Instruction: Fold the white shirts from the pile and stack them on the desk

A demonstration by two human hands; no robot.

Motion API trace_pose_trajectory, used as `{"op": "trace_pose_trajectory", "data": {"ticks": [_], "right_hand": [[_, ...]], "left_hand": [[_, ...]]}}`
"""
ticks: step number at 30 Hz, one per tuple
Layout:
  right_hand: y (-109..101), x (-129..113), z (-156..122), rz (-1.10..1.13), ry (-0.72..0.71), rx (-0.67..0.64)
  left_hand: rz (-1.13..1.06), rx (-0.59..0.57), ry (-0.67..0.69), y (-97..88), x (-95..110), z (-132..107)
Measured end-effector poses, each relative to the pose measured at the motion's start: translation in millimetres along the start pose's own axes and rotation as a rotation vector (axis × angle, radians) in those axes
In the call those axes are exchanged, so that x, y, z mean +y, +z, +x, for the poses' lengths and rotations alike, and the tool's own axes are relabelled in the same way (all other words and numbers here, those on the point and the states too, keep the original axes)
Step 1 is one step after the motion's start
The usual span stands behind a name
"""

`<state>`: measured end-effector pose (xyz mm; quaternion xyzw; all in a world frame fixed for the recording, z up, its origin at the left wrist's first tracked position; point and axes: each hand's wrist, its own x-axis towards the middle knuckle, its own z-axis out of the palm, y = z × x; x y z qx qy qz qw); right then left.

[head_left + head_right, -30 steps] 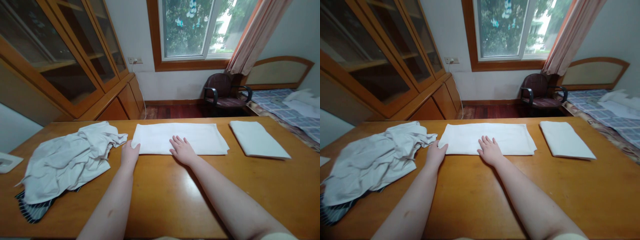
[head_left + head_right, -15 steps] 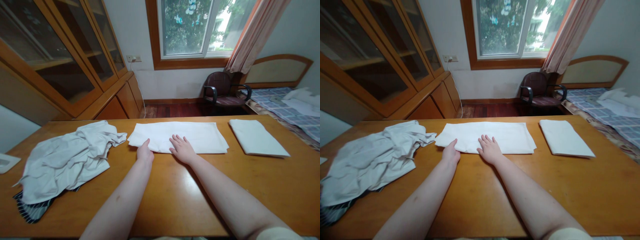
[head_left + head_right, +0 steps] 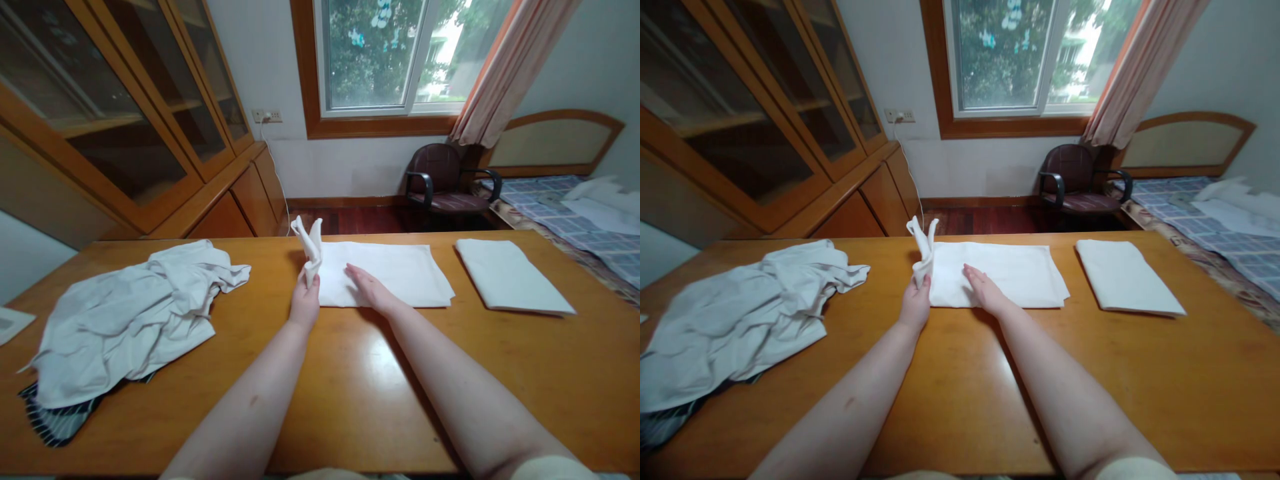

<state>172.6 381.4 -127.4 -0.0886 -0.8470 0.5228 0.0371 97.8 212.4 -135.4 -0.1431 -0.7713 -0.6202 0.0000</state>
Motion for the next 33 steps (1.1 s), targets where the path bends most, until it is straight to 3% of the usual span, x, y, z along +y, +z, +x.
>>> {"op": "trace_pose_trajectory", "data": {"ticks": [4,7,12,15,17,23,29,33], "right_hand": [[-2,4,8,0.223,0.062,-0.005],[-2,0,9,0.319,0.086,-0.006],[-4,-5,4,0.524,0.054,-0.032],[-4,0,6,0.507,0.177,0.092],[-2,5,10,0.473,0.242,0.177],[-4,14,16,0.566,0.255,0.281],[-12,11,17,0.835,0.302,0.308],[-13,7,17,0.881,0.301,0.321]], "left_hand": [[0.307,-0.339,0.291,-0.4,10,-5],[0.6,-0.496,0.37,1.8,19,-12],[0.943,-0.592,0.418,12.2,28,-21],[1.0,-0.619,0.454,15.0,29,-24],[1.0,-0.582,0.441,13.4,29,-26],[0.837,-0.253,0.188,3.8,21,-24],[0.536,-0.085,-0.069,6.5,6,-13],[0.443,-0.061,-0.131,8.5,4,-11]]}}
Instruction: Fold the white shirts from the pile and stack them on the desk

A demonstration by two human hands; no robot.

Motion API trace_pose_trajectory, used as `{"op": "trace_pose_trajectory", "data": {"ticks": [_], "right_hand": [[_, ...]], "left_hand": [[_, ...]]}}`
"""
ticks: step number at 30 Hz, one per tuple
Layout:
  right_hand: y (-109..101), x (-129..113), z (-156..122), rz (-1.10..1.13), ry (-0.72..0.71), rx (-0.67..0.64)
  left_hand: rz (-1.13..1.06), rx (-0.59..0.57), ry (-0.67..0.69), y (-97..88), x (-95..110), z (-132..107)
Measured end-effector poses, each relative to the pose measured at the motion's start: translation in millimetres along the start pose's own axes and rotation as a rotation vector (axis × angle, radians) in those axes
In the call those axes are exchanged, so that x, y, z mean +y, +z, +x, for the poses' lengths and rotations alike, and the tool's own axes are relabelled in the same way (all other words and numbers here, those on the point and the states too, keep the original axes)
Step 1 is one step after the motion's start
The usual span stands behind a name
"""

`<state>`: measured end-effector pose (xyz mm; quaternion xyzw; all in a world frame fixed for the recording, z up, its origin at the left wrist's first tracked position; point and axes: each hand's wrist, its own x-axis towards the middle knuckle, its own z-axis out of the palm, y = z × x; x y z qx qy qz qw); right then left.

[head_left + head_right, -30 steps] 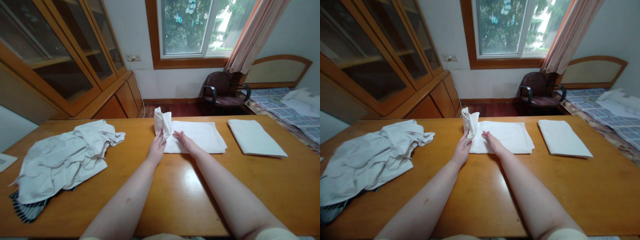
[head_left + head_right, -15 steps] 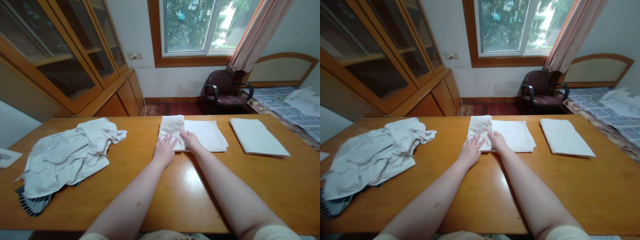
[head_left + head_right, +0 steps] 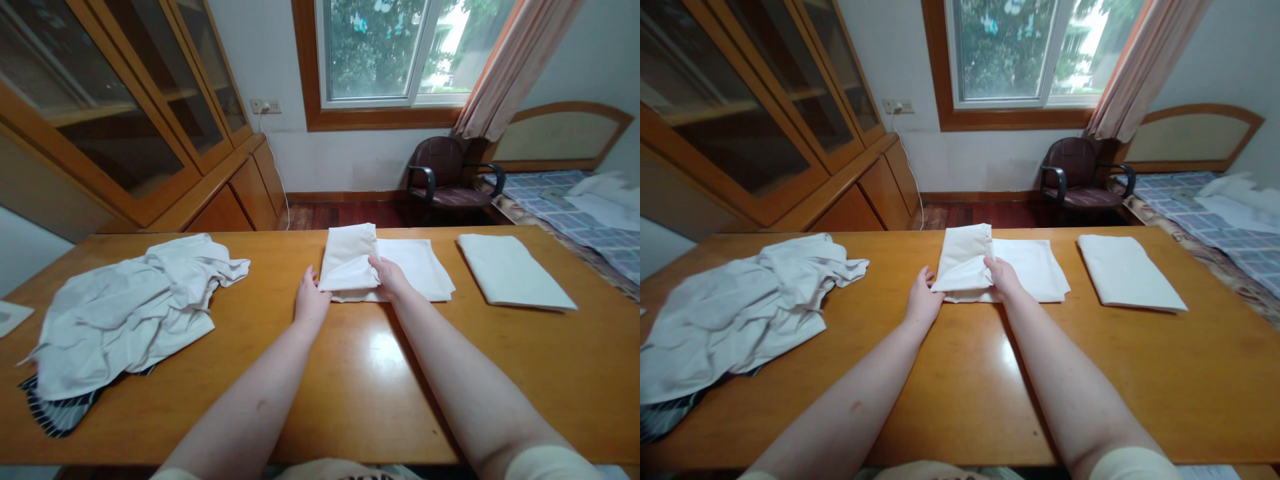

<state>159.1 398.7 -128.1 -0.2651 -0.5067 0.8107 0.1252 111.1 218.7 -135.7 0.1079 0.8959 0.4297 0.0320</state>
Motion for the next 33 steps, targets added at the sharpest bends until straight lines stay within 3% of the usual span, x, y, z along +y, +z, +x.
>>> {"op": "trace_pose_trajectory", "data": {"ticks": [2,5,9,11,16,20,22,23,26,27,30,33], "right_hand": [[1,0,-1,0.011,-0.005,0.016],[2,0,-2,0.0,0.004,0.041],[-2,-3,-4,-0.092,0.038,0.035],[-3,-4,-5,-0.156,0.037,0.011],[-2,-3,-8,-0.257,0.0,-0.031],[-4,-3,-8,-0.581,-0.024,-0.072],[-7,-5,-7,-0.662,-0.015,-0.167],[-9,-6,-8,-0.654,0.009,-0.231],[-14,-9,-11,-0.53,0.12,-0.373],[-15,-11,-12,-0.479,0.16,-0.4],[-16,-14,-15,-0.351,0.243,-0.464],[-16,-16,-15,-0.296,0.258,-0.487]], "left_hand": [[-0.008,0.025,0.064,-0.9,1,-2],[0.073,0.052,0.288,-4.9,5,-9],[0.367,-0.198,0.521,-11.6,11,-21],[0.513,-0.3,0.536,-13.7,14,-28],[0.772,-0.372,0.467,-16.1,28,-52],[0.709,-0.477,0.468,-30.0,46,-69],[0.534,-0.51,0.449,-45.1,50,-63],[0.413,-0.469,0.437,-54.0,48,-54],[0.172,-0.069,0.471,-78.6,28,-13],[0.122,-0.054,0.509,-83.9,18,2],[0.027,-0.391,0.646,-85.9,-10,34],[0.005,-0.447,0.644,-72.4,-23,39]]}}
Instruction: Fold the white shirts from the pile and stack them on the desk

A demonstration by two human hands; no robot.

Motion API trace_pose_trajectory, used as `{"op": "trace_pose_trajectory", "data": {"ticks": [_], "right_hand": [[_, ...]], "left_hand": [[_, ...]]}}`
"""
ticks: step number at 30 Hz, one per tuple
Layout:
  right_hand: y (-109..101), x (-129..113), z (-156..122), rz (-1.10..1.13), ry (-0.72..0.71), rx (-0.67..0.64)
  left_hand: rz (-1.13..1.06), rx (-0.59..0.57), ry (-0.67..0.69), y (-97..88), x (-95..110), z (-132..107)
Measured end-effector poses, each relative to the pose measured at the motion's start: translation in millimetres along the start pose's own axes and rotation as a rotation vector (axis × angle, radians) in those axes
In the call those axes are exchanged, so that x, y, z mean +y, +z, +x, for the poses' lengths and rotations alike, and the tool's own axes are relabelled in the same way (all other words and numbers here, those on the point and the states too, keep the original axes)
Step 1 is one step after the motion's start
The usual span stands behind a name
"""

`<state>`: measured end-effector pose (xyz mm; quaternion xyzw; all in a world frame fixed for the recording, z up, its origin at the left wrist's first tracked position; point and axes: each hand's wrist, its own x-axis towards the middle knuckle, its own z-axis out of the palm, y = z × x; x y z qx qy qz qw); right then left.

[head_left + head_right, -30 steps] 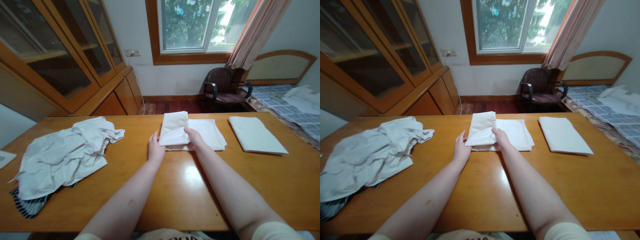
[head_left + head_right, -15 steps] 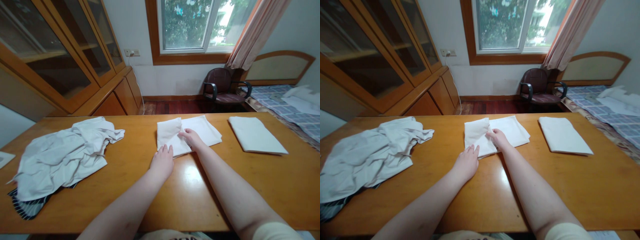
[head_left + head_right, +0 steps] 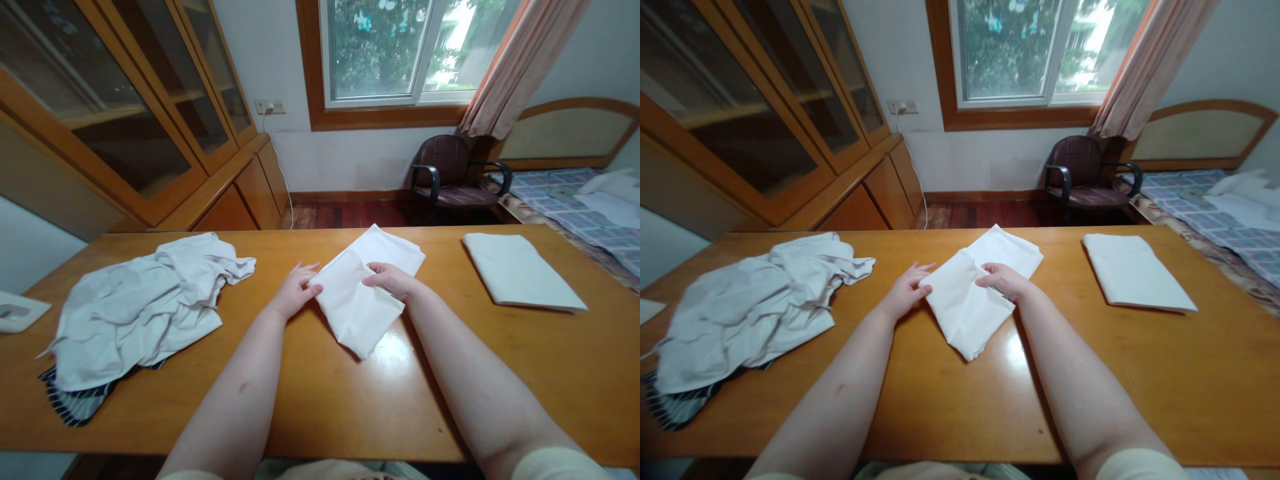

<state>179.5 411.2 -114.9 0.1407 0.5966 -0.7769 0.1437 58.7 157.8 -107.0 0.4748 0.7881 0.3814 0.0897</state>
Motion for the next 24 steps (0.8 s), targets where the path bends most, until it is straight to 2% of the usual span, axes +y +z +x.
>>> {"op": "trace_pose_trajectory", "data": {"ticks": [3,8,10,15,17,20,22,24], "right_hand": [[-2,-1,0,-0.005,0.0,0.011],[-8,-1,3,-0.074,-0.021,0.113],[-9,-1,5,-0.042,-0.06,0.219],[-17,-6,7,0.228,-0.15,0.456],[-24,-11,1,0.208,-0.252,0.636],[-26,-12,-16,-0.063,-0.364,0.964],[-19,-9,-32,-0.425,-0.315,0.952],[-7,-3,-48,-0.801,-0.201,0.844]], "left_hand": [[-0.058,0.061,-0.135,16.1,2,0],[-0.207,0.029,-0.304,24.1,1,2],[-0.207,0.034,-0.346,23.4,1,5],[-0.048,0.01,-0.404,23.4,5,9],[-0.002,0.008,-0.387,24.6,6,10],[0.07,0.016,-0.397,27.3,7,11],[0.136,0.029,-0.435,29.2,9,10],[0.198,0.045,-0.479,30.9,12,10]]}}
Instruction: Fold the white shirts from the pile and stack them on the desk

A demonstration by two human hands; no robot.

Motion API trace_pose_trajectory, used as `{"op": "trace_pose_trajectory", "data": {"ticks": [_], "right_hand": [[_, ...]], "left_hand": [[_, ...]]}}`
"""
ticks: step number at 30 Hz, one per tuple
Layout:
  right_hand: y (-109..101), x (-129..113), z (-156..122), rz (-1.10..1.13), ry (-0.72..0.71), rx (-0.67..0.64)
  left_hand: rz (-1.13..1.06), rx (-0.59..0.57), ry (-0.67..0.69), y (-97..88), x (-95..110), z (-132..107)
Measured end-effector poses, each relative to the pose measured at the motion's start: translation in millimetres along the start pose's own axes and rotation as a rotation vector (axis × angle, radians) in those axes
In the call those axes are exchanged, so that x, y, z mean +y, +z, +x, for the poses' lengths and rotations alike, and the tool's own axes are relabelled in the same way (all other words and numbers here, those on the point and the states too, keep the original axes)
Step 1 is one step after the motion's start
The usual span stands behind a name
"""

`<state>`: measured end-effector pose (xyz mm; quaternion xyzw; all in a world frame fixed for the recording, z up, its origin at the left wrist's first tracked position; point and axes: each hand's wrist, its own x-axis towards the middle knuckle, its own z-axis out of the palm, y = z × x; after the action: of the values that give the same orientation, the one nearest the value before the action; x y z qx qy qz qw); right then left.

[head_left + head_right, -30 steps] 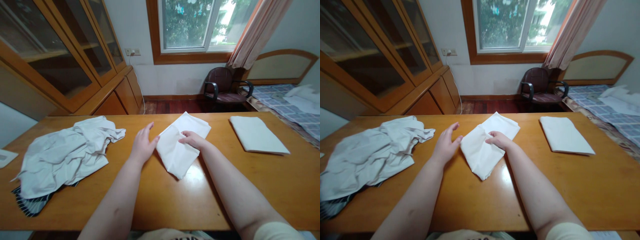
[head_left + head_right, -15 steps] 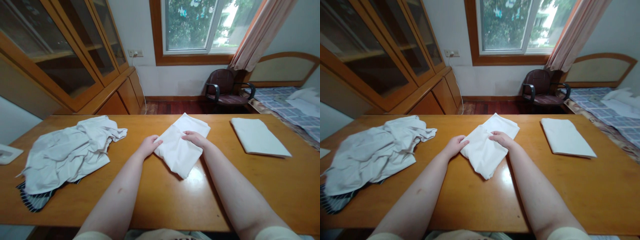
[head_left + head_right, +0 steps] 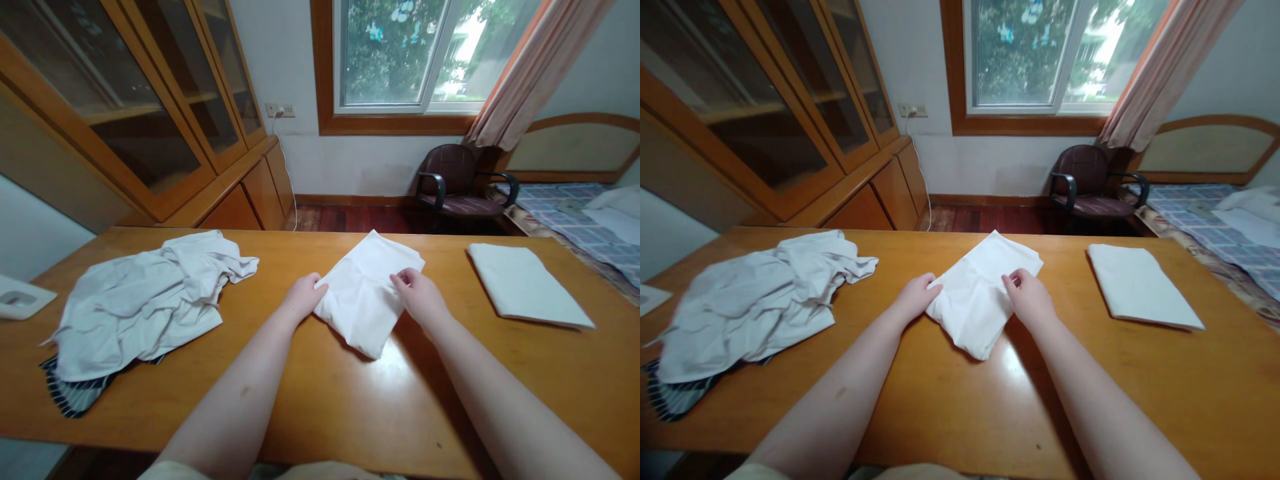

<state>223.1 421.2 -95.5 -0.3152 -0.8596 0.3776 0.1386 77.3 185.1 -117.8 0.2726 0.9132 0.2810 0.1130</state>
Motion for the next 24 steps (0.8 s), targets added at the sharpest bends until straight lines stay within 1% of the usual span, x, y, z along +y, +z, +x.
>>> {"op": "trace_pose_trajectory", "data": {"ticks": [2,4,6,8,9,11,12,13,15,17,18,20,21,22,24], "right_hand": [[-2,-2,-18,-0.231,0.016,-0.044],[-3,-1,-30,-0.339,0.066,-0.074],[-3,2,-33,-0.331,0.083,-0.185],[-3,8,-32,-0.261,0.074,-0.299],[-2,11,-30,-0.224,0.07,-0.316],[-1,15,-27,-0.183,0.073,-0.254],[0,16,-27,-0.174,0.072,-0.201],[1,17,-26,-0.16,0.066,-0.152],[3,17,-27,-0.085,0.04,-0.086],[6,16,-27,-0.01,0.022,-0.075],[8,17,-26,0.0,0.025,-0.082],[11,20,-23,-0.046,0.037,-0.098],[12,21,-21,-0.08,0.036,-0.102],[13,23,-18,-0.103,0.028,-0.102],[14,26,-11,-0.12,0.009,-0.099]], "left_hand": [[0.045,0.009,-0.049,0.0,5,-3],[0.082,-0.005,-0.095,-0.8,10,-6],[0.094,-0.053,-0.137,-2.5,15,-10],[0.031,-0.158,-0.179,-5.0,19,-14],[-0.033,-0.224,-0.197,-6.4,21,-17],[-0.158,-0.326,-0.219,-9.0,23,-21],[-0.178,-0.335,-0.224,-9.7,24,-23],[-0.161,-0.306,-0.225,-9.8,24,-24],[-0.076,-0.17,-0.194,-7.4,25,-23],[-0.071,-0.024,-0.103,-1.6,23,-20],[-0.115,0.022,-0.052,2.1,22,-17],[-0.21,0.058,0.007,9.2,20,-11],[-0.228,0.061,0.006,11.9,20,-9],[-0.222,0.062,-0.009,13.7,20,-7],[-0.139,0.069,-0.059,14.4,22,-7]]}}
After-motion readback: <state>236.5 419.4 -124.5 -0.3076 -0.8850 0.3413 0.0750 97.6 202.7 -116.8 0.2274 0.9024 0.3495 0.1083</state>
